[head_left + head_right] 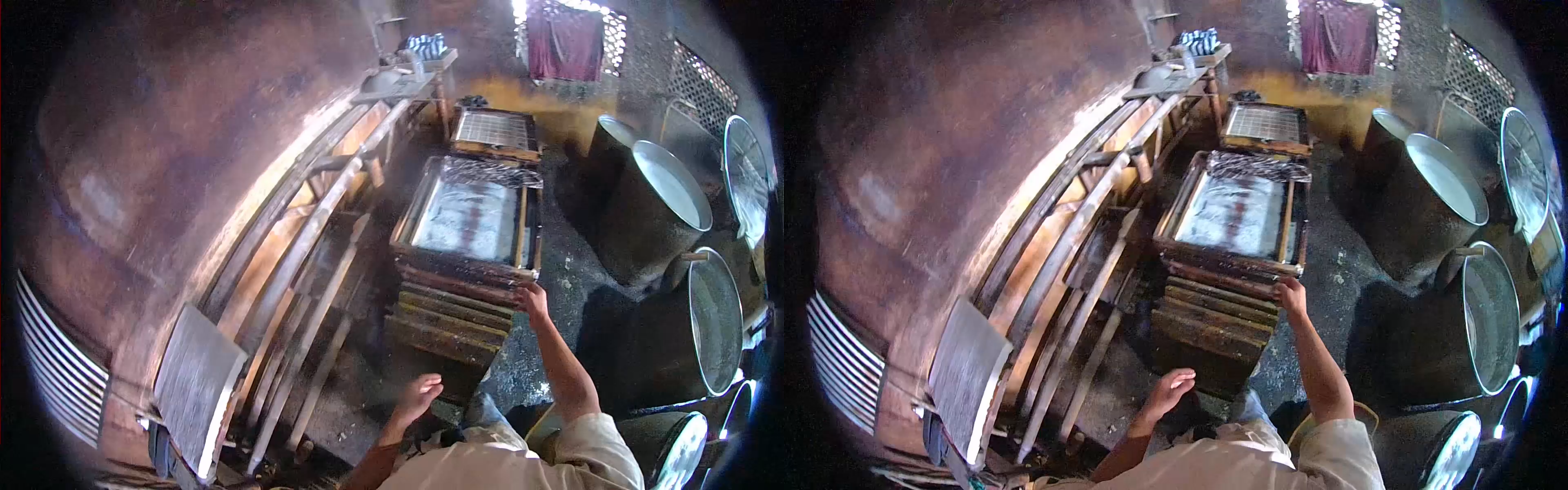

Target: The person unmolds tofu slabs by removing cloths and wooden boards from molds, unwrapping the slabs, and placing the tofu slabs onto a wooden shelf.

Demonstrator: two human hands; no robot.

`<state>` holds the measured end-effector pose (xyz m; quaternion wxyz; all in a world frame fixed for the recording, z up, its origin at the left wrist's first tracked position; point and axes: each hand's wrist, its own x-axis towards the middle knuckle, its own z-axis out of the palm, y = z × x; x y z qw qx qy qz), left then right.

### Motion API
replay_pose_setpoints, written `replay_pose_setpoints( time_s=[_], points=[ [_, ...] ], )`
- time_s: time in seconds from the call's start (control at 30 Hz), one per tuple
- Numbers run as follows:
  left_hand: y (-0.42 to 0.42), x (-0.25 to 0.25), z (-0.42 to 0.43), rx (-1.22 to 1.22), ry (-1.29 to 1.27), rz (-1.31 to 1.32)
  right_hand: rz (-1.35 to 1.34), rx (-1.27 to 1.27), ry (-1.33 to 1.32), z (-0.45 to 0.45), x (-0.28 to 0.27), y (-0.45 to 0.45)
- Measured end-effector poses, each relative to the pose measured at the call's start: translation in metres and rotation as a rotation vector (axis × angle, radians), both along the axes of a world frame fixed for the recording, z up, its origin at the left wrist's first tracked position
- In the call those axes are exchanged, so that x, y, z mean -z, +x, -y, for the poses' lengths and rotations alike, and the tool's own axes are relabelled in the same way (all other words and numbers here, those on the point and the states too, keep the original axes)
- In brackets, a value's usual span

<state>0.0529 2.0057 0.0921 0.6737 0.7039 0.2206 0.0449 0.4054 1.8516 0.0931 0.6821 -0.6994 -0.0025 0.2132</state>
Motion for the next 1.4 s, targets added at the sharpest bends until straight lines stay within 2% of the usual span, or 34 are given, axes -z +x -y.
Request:
replay_pose_setpoints(
  time_s=[0.13,0.2,0.23,0.3,0.33,0.37,0.4,0.43,0.47,0.5,0.53,0.6,0.63,0.73,0.77,0.83,0.9,0.97,1.03,1.07,1.1,1.17,1.2,1.23,1.3,1.33,1.37,1.4],
  points=[
    [0.048,0.037,0.019,-0.041,0.028,-0.013,-0.052,0.069,0.025,0.08,0.028,0.061],
    [0.085,0.04,0.027,-0.074,-0.021,-0.053,-0.059,0.137,0.074,0.116,0.056,0.092],
    [0.11,0.04,0.032,-0.119,-0.071,-0.084,-0.097,0.111,0.142,0.133,0.067,0.11],
    [0.178,0.041,0.049,-0.188,-0.013,-0.2,-0.113,0.066,0.058,0.161,0.067,0.141],
    [0.212,0.049,0.06,-0.23,0.015,-0.157,-0.113,0.073,0.049,0.174,0.068,0.155],
    [0.247,0.053,0.075,-0.288,-0.113,-0.041,-0.119,0.081,0.042,0.185,0.066,0.167],
    [0.282,0.059,0.086,-0.297,-0.133,-0.022,-0.115,0.058,0.038,0.196,0.065,0.179],
    [0.319,0.019,0.109,-0.294,-0.176,-0.049,-0.127,0.048,0.017,0.205,0.064,0.19],
    [0.351,0.026,0.123,-0.235,-0.238,0.079,-0.112,0.022,0.01,0.21,0.063,0.206],
    [0.377,0.019,0.135,-0.133,-0.155,0.061,-0.097,-0.007,0.008,0.213,0.061,0.223],
    [0.405,0.034,0.145,-0.091,-0.154,0.161,-0.095,0.001,-0.003,0.213,0.058,0.24],
    [0.456,0.047,0.158,-0.048,-0.091,0.171,-0.094,-0.033,0.01,0.211,0.052,0.275],
    [0.482,0.052,0.157,-0.039,-0.051,0.17,-0.08,-0.05,0.034,0.206,0.049,0.292],
    [0.559,0.013,0.148,-0.187,-0.297,0.012,-0.03,-0.095,0.009,0.183,0.048,0.345],
    [0.592,0.024,0.138,-0.224,-0.331,0.111,-0.001,-0.138,-0.001,0.171,0.046,0.364],
    [0.656,0.041,0.117,-0.374,-0.489,0.105,-0.018,-0.184,-0.009,0.147,0.046,0.408],
    [0.725,0.054,0.096,-0.483,-0.582,0.131,0.103,-0.287,-0.037,0.119,0.054,0.453],
    [0.785,0.088,0.068,-0.575,-0.685,0.164,0.098,-0.304,-0.069,0.087,0.058,0.498],
    [0.857,0.135,0.038,-0.636,-1.012,0.263,0.092,-0.352,-0.22,0.051,0.041,0.541],
    [0.881,0.141,0.029,-0.68,-1.14,0.331,0.059,-0.395,-0.187,0.035,0.045,0.565],
    [0.91,0.145,0.022,-0.838,-1.251,0.225,0.065,-0.429,-0.223,0.022,0.047,0.59],
    [0.95,0.167,0.007,-0.845,-1.374,0.279,0.187,-0.549,-0.314,-0.008,0.041,0.629],
    [0.968,0.189,0.005,-0.769,-1.397,0.358,0.182,-0.584,-0.336,-0.021,0.043,0.647],
    [0.971,0.141,0.004,-0.914,-1.431,0.218,0.265,-0.617,-0.391,-0.031,0.048,0.665],
    [0.997,0.16,0.007,-1.054,-1.269,0.306,0.352,-0.678,-0.438,-0.06,0.049,0.691],
    [0.987,0.122,-0.001,-1.003,-1.211,0.321,0.549,-0.668,-0.477,-0.072,0.044,0.698],
    [0.994,0.121,-0.004,-0.971,-1.223,0.452,0.747,-0.655,-0.504,-0.084,0.042,0.702],
    [0.99,0.111,-0.009,-0.868,-1.2,0.495,0.832,-0.691,-0.607,-0.093,0.048,0.712]
  ],
)
